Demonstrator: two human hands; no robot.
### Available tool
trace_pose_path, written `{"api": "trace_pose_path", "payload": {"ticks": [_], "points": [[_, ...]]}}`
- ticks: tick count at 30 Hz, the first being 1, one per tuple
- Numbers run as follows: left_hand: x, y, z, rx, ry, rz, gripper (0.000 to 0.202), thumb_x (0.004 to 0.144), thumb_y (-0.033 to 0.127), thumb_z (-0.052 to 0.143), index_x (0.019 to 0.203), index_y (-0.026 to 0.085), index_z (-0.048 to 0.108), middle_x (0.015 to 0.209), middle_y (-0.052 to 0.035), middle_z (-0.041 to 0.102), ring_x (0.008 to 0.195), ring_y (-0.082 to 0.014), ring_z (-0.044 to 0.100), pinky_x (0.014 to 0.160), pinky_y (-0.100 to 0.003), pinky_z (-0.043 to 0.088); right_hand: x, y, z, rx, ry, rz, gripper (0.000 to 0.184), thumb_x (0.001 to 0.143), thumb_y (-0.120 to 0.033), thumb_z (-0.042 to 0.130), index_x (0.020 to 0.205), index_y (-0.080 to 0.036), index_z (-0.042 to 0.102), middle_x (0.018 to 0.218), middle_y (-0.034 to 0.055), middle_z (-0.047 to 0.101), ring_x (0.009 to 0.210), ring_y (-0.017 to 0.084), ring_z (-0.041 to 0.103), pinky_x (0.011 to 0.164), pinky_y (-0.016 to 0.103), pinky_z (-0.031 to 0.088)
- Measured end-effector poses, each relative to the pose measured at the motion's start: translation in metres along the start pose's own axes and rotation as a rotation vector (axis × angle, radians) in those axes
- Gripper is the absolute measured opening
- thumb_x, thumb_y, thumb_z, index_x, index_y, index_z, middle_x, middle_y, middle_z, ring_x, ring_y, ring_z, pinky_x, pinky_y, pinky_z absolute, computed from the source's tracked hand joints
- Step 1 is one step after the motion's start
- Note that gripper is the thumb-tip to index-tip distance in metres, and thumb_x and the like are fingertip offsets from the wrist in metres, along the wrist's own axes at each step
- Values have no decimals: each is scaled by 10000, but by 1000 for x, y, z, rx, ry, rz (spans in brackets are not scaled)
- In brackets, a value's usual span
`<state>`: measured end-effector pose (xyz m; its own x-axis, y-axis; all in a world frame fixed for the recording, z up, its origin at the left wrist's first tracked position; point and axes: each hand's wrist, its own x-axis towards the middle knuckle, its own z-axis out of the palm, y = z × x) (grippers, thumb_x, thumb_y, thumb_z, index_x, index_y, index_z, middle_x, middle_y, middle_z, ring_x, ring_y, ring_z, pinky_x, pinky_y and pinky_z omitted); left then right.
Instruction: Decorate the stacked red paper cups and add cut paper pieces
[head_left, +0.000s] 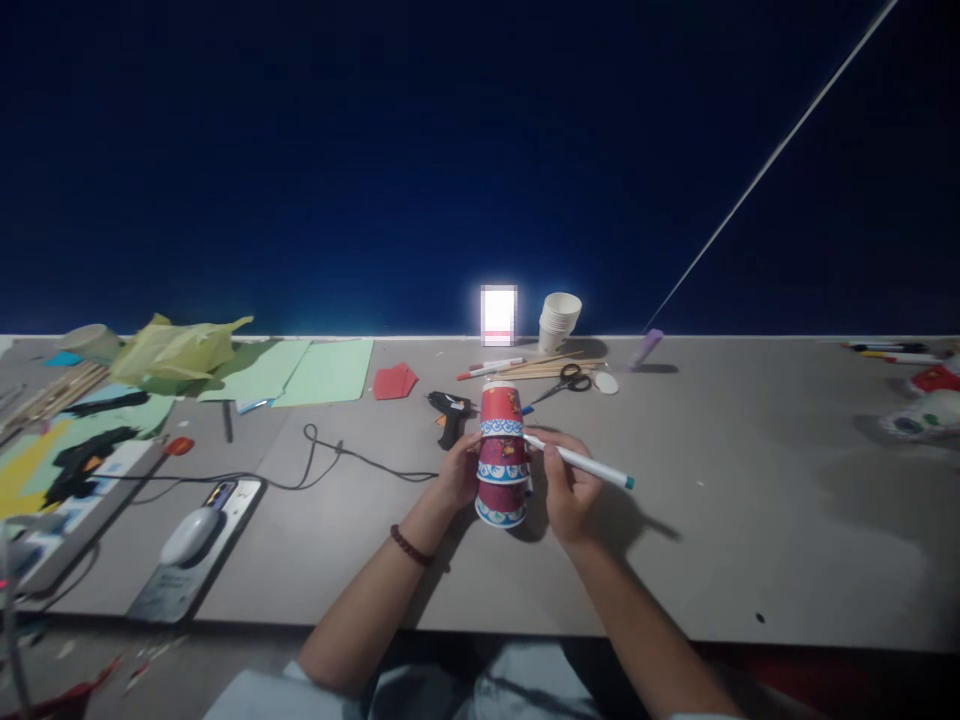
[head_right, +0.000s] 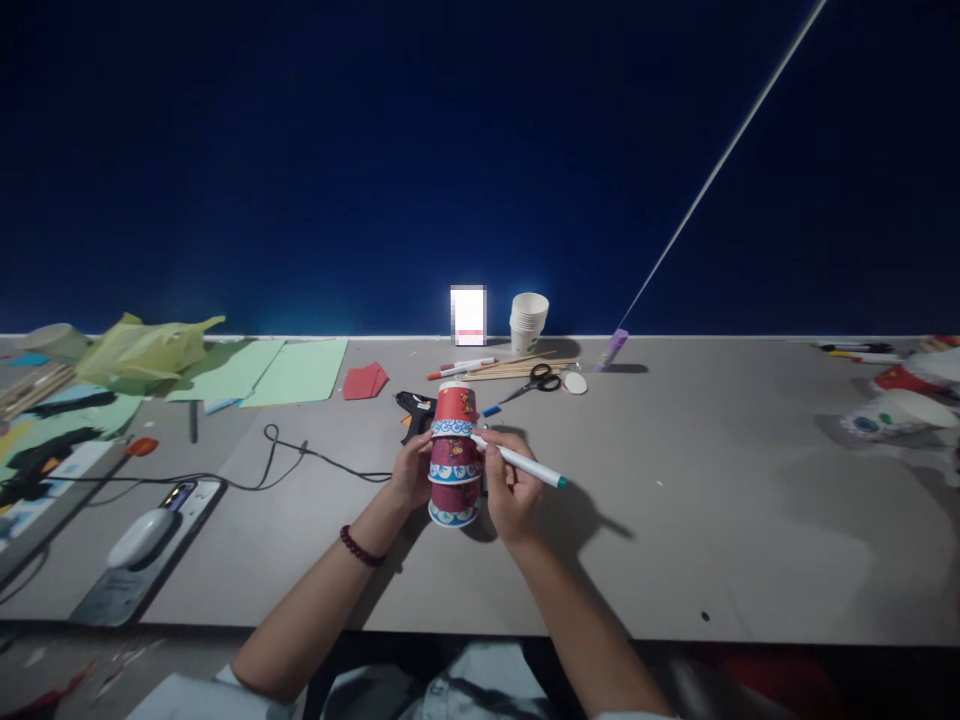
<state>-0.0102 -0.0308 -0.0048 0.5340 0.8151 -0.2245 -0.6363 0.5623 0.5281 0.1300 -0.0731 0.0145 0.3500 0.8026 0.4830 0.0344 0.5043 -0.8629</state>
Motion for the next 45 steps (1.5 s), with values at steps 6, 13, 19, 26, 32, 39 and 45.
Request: {"api": "trace_pose_path", "payload": {"ticks": [6, 13, 19, 26, 32, 39, 45], "points": [[1, 0, 2, 4, -39, -4, 371, 749, 378, 683, 984, 93, 714, 923, -142, 765, 830, -294, 718, 810, -386, 502, 0, 2, 1, 63, 13, -5, 136, 928, -255, 555, 909, -207, 682, 945, 74, 749, 930, 216, 711, 801, 365, 582], [1, 0, 3, -20, 28, 64, 295, 802, 290, 630, 984, 76, 720, 929, -130, 762, 855, -256, 703, 873, -362, 475, 0, 2, 0, 117, 21, -3, 117, 923, -237, 559, 931, -216, 673, 948, 59, 747, 922, 214, 715, 805, 367, 575], [0, 0, 5, -47, 10, -9, 426, 818, 405, 610, 1039, 52, 705, 966, -154, 759, 888, -275, 707, 882, -371, 477, -1, 1, -1, 46, -3, -17, 135, 928, -255, 547, 922, -208, 674, 934, 72, 744, 893, 218, 710, 805, 383, 574], [-1, 1, 8, -54, -28, -25, 403, 817, 379, 624, 1046, 56, 702, 946, -158, 759, 878, -284, 715, 874, -367, 475, -1, 1, 1, 75, -14, -52, 112, 923, -225, 550, 913, -206, 660, 961, 83, 739, 953, 229, 700, 846, 430, 567], [-1, 0, 10, -80, -14, -24, 417, 805, 367, 637, 1070, 50, 688, 933, -147, 763, 860, -274, 719, 851, -359, 492, -2, 3, 0, 72, -29, -24, 124, 919, -234, 557, 924, -209, 679, 959, 81, 740, 970, 233, 698, 837, 413, 569], [0, -1, 6, -69, 9, -3, 379, 813, 362, 640, 1027, 55, 698, 938, -139, 764, 860, -253, 717, 839, -336, 497, -1, 3, -1, 61, -42, -50, 127, 923, -220, 549, 906, -213, 675, 960, 74, 739, 965, 224, 697, 863, 417, 559], [0, -1, 8, -70, 3, 1, 396, 812, 351, 646, 1064, 50, 695, 980, -155, 755, 900, -269, 707, 875, -350, 482, -2, 3, -2, 69, -40, -33, 122, 918, -244, 555, 887, -201, 665, 961, 91, 743, 964, 247, 701, 846, 444, 561]]}}
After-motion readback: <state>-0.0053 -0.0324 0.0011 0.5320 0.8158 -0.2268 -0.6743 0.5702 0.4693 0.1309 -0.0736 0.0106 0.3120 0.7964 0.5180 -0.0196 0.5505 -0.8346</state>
